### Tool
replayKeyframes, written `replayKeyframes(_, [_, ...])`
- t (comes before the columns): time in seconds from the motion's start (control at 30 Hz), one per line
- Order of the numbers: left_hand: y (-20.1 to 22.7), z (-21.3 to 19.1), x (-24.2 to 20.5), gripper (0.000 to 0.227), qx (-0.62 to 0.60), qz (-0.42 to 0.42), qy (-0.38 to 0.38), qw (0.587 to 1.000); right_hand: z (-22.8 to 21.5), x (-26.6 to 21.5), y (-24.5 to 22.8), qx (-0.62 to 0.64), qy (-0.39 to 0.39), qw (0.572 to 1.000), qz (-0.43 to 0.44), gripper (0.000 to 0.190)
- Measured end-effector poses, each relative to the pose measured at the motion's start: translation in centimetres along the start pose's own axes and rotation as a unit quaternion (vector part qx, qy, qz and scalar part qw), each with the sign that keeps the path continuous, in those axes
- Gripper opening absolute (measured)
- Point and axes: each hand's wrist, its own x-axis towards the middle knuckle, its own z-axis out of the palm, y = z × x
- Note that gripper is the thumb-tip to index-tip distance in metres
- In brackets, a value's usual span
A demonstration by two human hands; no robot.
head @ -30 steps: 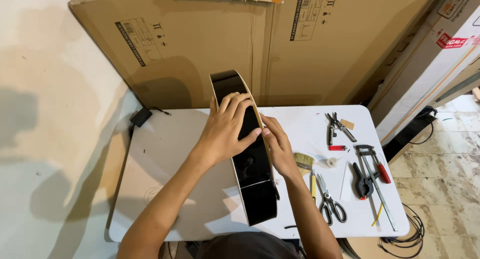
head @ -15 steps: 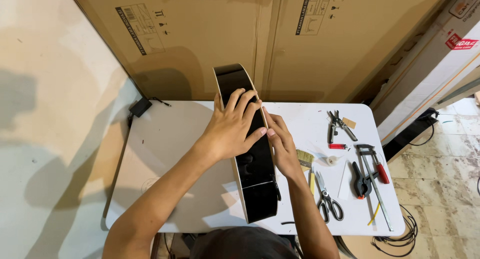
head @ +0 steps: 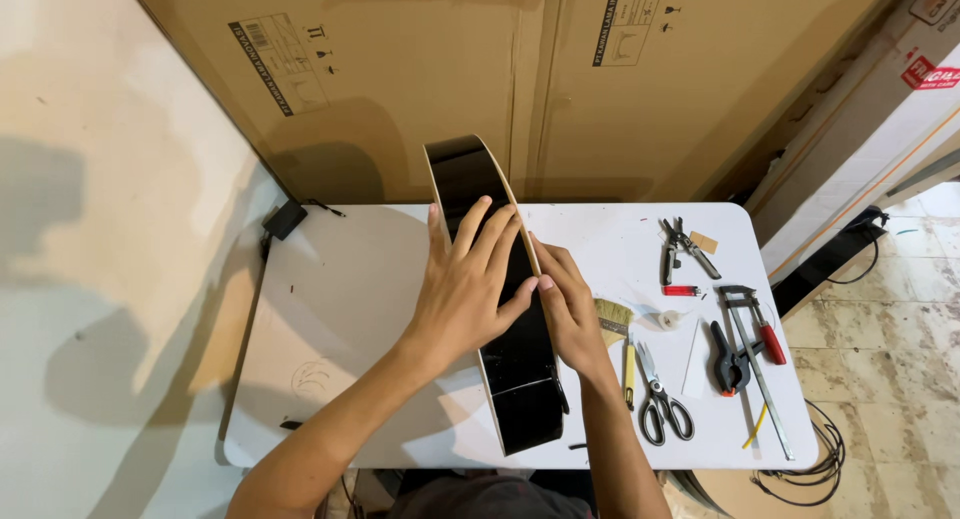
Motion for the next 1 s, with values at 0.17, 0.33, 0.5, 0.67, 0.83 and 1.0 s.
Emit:
replayKeyframes(0.17, [-0.4, 0.7, -0.7, 0.055, -0.05, 0.016, 0.049, 0.997, -0.1, -0.3, -0.5, -0.01, 0.001, 1.0, 0.003, 0.049])
replayKeyframes(0.33, [-0.2, -0.7, -0.6, 0.058, -0.04, 0.03, 0.006, 0.999, -0.6, -0.5, -1.7, -0.034, -0.006, 0.999, 0.006, 0.049])
replayKeyframes(0.5, [-0.3, -0.2, -0.2, 0.056, -0.049, 0.006, 0.001, 0.999, -0.7, -0.5, -0.7, -0.025, -0.024, 0.999, -0.004, 0.048])
replayKeyframes(0.67, [0.3, -0.5, -0.4, 0.054, -0.059, -0.032, -0.023, 0.997, -0.6, -0.4, -1.1, -0.013, -0.049, 0.999, -0.004, 0.049])
replayKeyframes(0.83, [0.8, -0.6, -0.6, 0.054, -0.059, -0.041, -0.057, 0.996, -0.5, -0.9, -1.1, -0.007, -0.044, 0.999, 0.006, 0.05])
replayKeyframes(1.0, [0.9, -0.7, -0.6, 0.053, -0.059, -0.038, -0.048, 0.996, -0.7, -0.8, -1.0, -0.008, -0.065, 0.998, 0.007, 0.051])
